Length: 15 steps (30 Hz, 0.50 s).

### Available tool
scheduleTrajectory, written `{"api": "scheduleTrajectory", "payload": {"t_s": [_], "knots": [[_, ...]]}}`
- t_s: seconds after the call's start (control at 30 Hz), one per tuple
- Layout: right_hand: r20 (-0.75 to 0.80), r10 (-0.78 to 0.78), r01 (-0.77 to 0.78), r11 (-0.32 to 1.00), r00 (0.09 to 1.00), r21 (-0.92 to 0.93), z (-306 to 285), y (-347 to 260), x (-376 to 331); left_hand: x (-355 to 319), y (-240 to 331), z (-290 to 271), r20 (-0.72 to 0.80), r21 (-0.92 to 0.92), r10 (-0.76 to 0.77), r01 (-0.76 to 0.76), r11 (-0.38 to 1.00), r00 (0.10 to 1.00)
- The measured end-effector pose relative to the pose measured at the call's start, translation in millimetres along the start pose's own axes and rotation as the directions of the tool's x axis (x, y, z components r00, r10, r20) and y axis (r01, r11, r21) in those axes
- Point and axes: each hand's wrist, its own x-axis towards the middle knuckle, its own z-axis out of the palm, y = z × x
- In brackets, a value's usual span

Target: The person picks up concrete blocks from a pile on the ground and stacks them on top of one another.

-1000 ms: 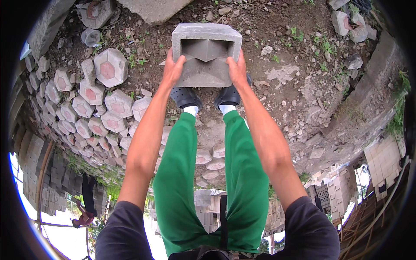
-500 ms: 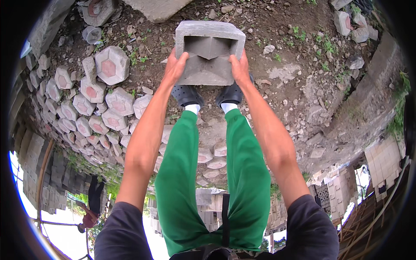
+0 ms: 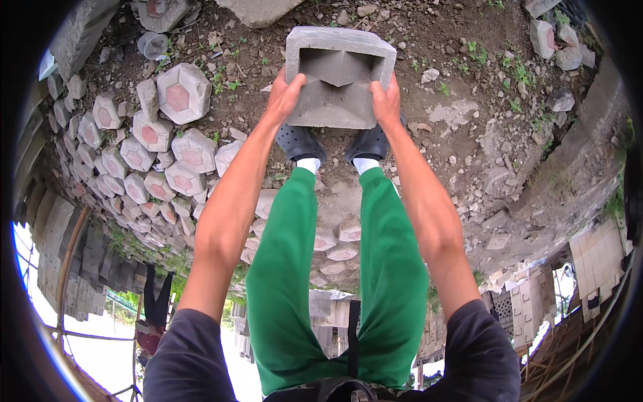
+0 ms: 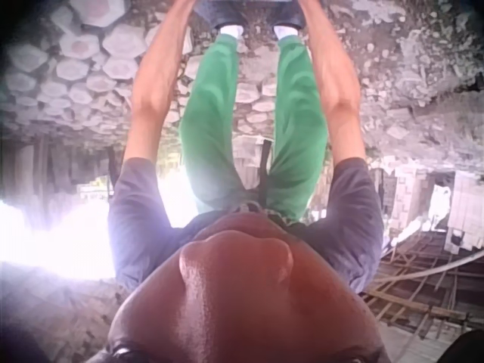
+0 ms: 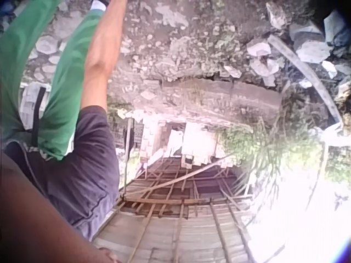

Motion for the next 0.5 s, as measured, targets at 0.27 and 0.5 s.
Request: {"api": "scheduleTrajectory", "payload": {"t_s": [0.27,0.5], "knots": [[0.008,-0.044,0.045,0.996,0.999,-0.074,-0.1,4.1,0.8,0.4,-1.3,-3.3,0.027,-0.007,-0.031,0.032,0.999,0.999],[0.04,-0.046,0.048,0.997,0.998,-0.055,-4.9,1.9,6.2,3.2,-0.5,-1.6,0.034,-0.054,-0.075,0.076,0.996,0.997]]}}
